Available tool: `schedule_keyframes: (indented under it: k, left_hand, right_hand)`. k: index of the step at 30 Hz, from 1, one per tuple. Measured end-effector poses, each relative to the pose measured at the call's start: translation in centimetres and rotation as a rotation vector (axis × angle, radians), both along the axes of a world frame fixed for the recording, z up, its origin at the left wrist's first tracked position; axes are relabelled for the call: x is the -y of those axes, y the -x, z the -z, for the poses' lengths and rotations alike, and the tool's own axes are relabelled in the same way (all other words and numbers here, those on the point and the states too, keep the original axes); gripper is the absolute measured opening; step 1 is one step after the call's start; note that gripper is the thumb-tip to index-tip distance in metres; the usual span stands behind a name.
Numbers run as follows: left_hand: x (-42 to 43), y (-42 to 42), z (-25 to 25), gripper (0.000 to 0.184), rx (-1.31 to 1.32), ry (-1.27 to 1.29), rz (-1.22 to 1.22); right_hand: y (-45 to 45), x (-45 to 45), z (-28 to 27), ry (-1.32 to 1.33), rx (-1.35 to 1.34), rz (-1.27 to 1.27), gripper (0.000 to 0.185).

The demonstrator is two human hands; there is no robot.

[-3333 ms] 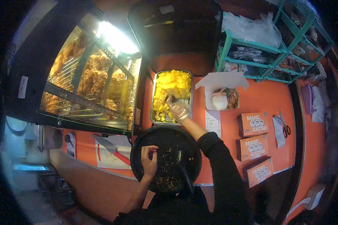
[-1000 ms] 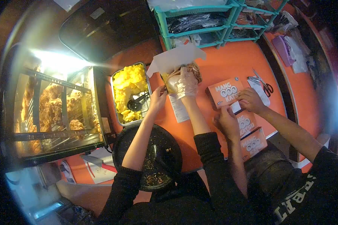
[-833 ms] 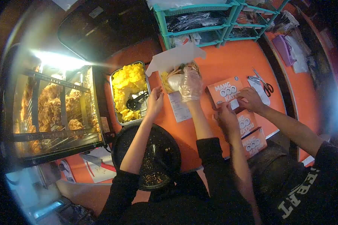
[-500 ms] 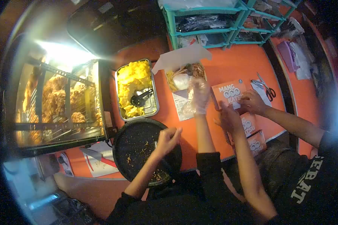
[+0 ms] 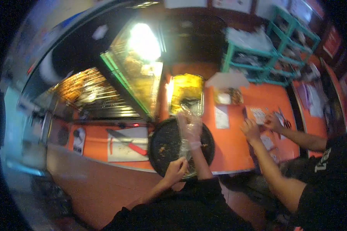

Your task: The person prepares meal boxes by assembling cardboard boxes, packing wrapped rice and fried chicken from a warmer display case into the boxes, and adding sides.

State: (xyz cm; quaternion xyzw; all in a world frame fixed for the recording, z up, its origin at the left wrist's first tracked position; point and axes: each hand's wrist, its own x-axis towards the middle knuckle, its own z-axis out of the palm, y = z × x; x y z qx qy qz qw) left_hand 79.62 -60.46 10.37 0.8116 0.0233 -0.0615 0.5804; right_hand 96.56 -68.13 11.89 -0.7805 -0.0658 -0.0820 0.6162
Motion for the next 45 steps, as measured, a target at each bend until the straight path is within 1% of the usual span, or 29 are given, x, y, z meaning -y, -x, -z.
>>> schedule_keyframes:
  k: [2, 3, 4, 5, 6, 7, 8, 11, 13, 16, 17, 18, 20, 22, 25, 26, 28, 29, 31, 32, 33, 34, 37, 38, 40, 41, 42, 44, 45]
  left_hand:
    - [-3.2, 2.9, 0.3, 0.021, 0.098, -0.054, 0.0]
    - [-4.8, 4.5, 0.5, 0.021, 0.151, -0.112, 0.057]
    - [-6.5, 6.3, 0.9, 0.021, 0.168, -0.11, 0.027]
    - [-8.4, 8.2, 1.6, 0.022, 0.178, -0.137, 0.015]
    - [-10.4, 10.0, 2.7, 0.022, 0.187, -0.165, 0.013]
    - [-12.6, 11.5, 4.0, 0.025, 0.258, -0.147, -0.02]
    - [-14.5, 13.1, 4.7, 0.025, 0.288, -0.15, -0.03]
    - [-18.7, 17.8, 5.6, 0.03, 0.266, -0.167, -0.206]
    - [-20.9, 20.3, 4.1, 0.041, -0.281, -0.117, -0.169]
    - [-23.6, 25.0, 8.3, 0.048, -0.388, -0.041, -0.119]
    - [-24.2, 27.2, 11.3, 0.049, -0.352, -0.013, -0.107]
    - [-24.8, 29.4, 14.3, 0.051, -0.318, 0.015, -0.094]
    - [-26.2, 33.7, 15.0, 0.05, -0.386, 0.176, -0.061]
    - [-27.6, 36.8, 14.1, 0.049, -0.535, 0.338, -0.112]
    - [-29.9, 37.9, 12.7, 0.047, -0.644, 0.456, -0.277]
    - [-30.5, 37.9, 12.5, 0.047, -0.653, 0.47, -0.339]
    - [-32.1, 37.8, 12.1, 0.046, -0.645, 0.477, -0.45]
    - [-33.0, 37.5, 11.9, 0.046, -0.63, 0.482, -0.501]
    - [-34.7, 37.0, 11.6, 0.045, -0.596, 0.484, -0.565]
    - [-35.7, 36.7, 11.5, 0.045, -0.574, 0.486, -0.588]
    - [-36.7, 36.5, 11.3, 0.045, -0.552, 0.485, -0.61]
    - [-37.9, 36.3, 11.1, 0.045, -0.528, 0.487, -0.628]
    - [-41.6, 36.4, 10.6, 0.045, -0.476, 0.51, -0.674]
    - [-43.0, 36.7, 10.4, 0.045, -0.461, 0.519, -0.689]
    - [-46.1, 38.3, 10.5, 0.046, -0.432, 0.544, -0.725]
    - [-47.7, 39.4, 10.5, 0.046, -0.419, 0.556, -0.746]
    - [-49.4, 41.1, 10.5, 0.047, -0.406, 0.576, -0.771]
    - [-53.0, 45.6, 10.6, 0.047, -0.374, 0.634, -0.835]
    - [-54.6, 48.6, 10.9, 0.048, -0.345, 0.676, -0.877]
  right_hand:
    - [3.8, -2.8, -3.6, 0.023, 0.15, 0.296, 0.024]
    - [4.0, -3.0, -1.4, 0.141, 0.105, 0.238, 0.029]
    - [4.1, -3.3, 0.9, 0.261, 0.068, 0.176, 0.039]
    - [3.6, -4.1, 5.3, 0.435, 0.221, 0.109, 0.059]
    - [4.9, -5.8, 4.1, 0.608, 0.372, 0.053, 0.081]
    - [6.0, -5.7, 2.5, 0.973, -0.285, -0.249, 0.107]
    - [7.2, -6.3, 3.5, 0.712, -0.282, -0.113, 0.094]
    - [10.9, -9.0, 0.7, 0.678, -0.146, 0.019, 0.077]
    - [10.9, -9.5, 2.3, 0.69, -0.263, 0.061, 0.061]
    - [13.6, -10.1, 5.1, 0.484, -0.272, 0.193, 0.03]
    - [13.7, -10.4, 6.6, 0.568, -0.027, 0.264, 0.023]
    - [13.8, -10.8, 8.1, 0.673, 0.213, 0.362, 0.02]
    - [14.7, -11.0, 6.1, 0.667, -0.083, 0.219, 0.018]
    - [14.9, -11.7, 5.3, 0.81, -0.056, 0.169, 0.016]
    - [14.9, -14.9, 3.3, 0.603, -0.211, 0.225, 0.014]
    - [15.4, -17.2, 2.0, 0.487, 0.179, 0.182, 0.016]
    - [15.8, -20.4, 2.3, 0.374, 0.364, -0.016, 0.028]
    - [15.2, -22.5, 4.0, 0.465, 0.281, -0.09, 0.017]
    - [15.9, -28.1, 5.7, 0.569, 0.244, -0.125, 0.031]
    - [15.9, -31.8, 5.7, 0.721, 0.135, -0.29, 0.029]
    - [16.6, -35.4, 9.9, 0.357, 0.25, -0.365, 0.021]
    - [17.8, -38.8, 9.1, 0.392, 0.074, -0.532, 0.024]
    - [24.8, -47.4, 2.1, 0.498, 0.491, -0.783, 0.065]
    - [26.5, -49.3, -1.1, 0.431, 0.305, -1.043, 0.063]
    - [29.5, -53.0, -7.8, 0.416, 0.305, -1.572, 0.059]
    - [30.7, -55.0, -7.5, 0.411, 0.313, -1.565, 0.059]
    - [32.4, -56.9, -6.8, 0.002, 0.638, -1.665, 0.057]
    - [36.8, -61.0, -4.7, -0.453, 0.958, -1.698, 0.056]
    - [39.4, -62.6, -3.6, 0.1, 0.823, -1.653, 0.053]
